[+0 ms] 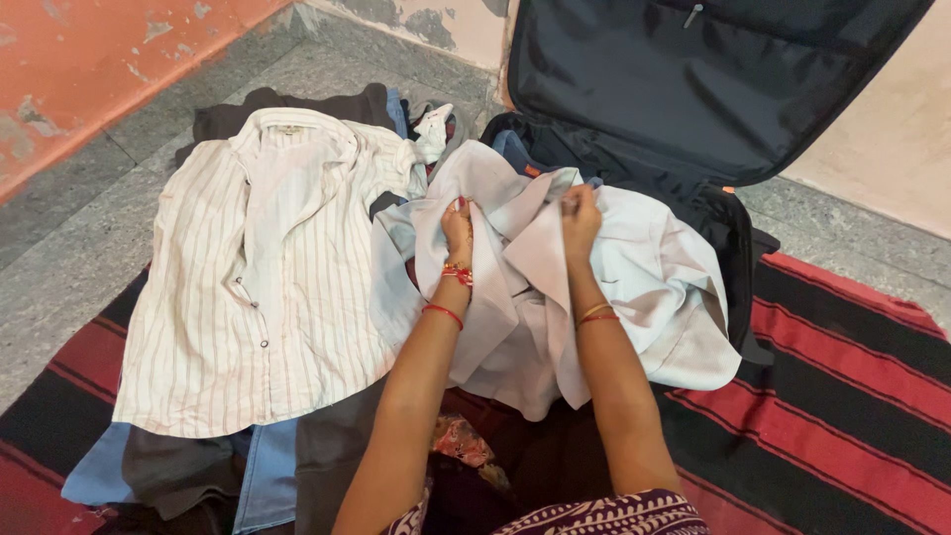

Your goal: The person packs clothing into a suitcase by hand, buttoning a shirt and folding shirts and pants before placing them inside the suitcase.

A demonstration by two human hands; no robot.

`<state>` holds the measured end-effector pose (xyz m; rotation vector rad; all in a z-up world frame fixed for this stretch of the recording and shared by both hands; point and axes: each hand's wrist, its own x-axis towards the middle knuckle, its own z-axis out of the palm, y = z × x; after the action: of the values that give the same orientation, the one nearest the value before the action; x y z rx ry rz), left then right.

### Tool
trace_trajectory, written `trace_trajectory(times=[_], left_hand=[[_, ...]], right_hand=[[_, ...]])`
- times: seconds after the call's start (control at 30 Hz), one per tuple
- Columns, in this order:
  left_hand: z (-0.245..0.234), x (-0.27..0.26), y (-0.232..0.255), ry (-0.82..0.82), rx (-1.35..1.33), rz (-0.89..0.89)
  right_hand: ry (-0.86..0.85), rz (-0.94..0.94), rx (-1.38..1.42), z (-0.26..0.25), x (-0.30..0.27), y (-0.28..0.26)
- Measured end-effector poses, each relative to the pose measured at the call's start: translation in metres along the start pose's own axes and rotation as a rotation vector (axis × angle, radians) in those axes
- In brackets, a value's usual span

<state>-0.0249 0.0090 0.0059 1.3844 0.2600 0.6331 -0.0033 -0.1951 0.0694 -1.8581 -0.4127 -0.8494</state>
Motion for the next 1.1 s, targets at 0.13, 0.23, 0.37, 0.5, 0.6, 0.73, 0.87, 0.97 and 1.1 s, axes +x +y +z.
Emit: trace_trajectory(times=[0.13, 0.23, 0.37, 0.5, 0.6, 0.73, 0.87, 0.97, 1.1], left_hand=[[-0.001, -0.004, 0.007, 0.045, 0.072, 0.027], [0.002, -0.002, 0.013, -0.004, 0.108, 0.059], [0.018, -0.002, 0.027, -0.335, 0.225, 0.132], [0.018, -0.031, 0.027, -0.733, 0.673, 0.207], [0.019, -0.043, 0.025, -0.919, 0.918, 0.246], [0.019, -0.043, 0.027, -0.884, 0.94, 0.254], [0.016, -0.046, 0.03, -0.837, 0.893, 0.245], [0.015, -0.052, 0.041, -0.811, 0.845, 0.244], [0.014, -0.059, 0.058, -0.782, 0.793, 0.253]], right_hand=[[0.247, 0.289, 0.122, -0.023, 0.008, 0.035], [0.508, 0.471, 0.338, -0.043, 0.02, 0.052], [0.609, 0.474, 0.643, -0.049, 0.026, 0.06], [0.112, 0.313, 0.169, -0.034, 0.017, 0.057], [-0.188, 0.096, -0.166, -0.016, 0.003, 0.041], [-0.486, 0.256, -0.123, -0.01, -0.013, 0.017], [-0.401, 0.098, -0.198, -0.01, -0.009, 0.003], [-0.315, 0.023, -0.32, -0.009, -0.009, 0.007], [-0.167, 0.103, -0.445, -0.023, -0.003, 0.025]])
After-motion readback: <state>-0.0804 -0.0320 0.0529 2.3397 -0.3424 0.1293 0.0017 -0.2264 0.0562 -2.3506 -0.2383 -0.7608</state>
